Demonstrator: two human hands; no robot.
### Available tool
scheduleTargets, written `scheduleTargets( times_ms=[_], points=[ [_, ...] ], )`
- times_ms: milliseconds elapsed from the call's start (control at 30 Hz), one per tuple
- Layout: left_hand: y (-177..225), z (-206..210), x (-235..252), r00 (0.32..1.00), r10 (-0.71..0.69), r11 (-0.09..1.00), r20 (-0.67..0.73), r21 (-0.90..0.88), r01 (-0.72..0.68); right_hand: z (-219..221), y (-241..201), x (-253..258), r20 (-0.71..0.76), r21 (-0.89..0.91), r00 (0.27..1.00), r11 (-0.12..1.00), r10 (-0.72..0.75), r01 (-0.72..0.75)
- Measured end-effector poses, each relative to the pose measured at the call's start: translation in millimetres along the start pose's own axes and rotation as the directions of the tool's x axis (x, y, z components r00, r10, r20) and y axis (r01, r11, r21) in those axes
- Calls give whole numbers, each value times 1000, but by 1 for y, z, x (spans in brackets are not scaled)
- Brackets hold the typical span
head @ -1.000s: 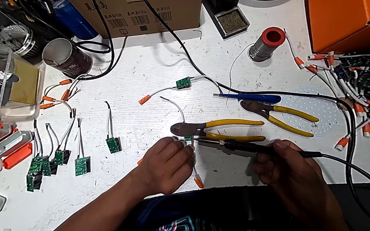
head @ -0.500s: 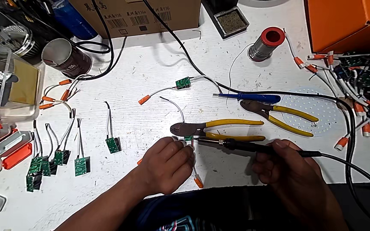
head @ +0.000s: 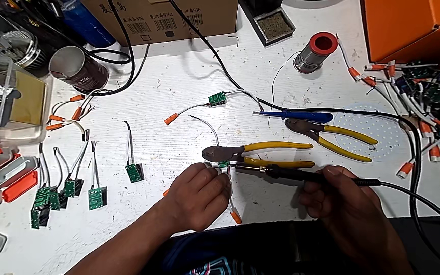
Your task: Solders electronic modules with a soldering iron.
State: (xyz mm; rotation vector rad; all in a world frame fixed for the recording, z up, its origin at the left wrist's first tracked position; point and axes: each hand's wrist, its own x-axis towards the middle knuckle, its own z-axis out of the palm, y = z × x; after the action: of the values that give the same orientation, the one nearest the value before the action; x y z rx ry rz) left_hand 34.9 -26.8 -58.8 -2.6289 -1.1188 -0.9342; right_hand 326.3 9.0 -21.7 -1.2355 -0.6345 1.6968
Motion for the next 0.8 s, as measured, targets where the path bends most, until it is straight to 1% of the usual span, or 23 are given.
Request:
scheduleTargets(
  times_ms=[433,800],
  points=[
    [0,0,0,1000,4,1000,1,-1,-4,1,-1,0,-10,-23,1000,1000,10,-11],
    [-1,0,-1,1000,6,1000,5,-3,-6,0,0,1,9,-13,1000,1000,3,-3]
  ],
)
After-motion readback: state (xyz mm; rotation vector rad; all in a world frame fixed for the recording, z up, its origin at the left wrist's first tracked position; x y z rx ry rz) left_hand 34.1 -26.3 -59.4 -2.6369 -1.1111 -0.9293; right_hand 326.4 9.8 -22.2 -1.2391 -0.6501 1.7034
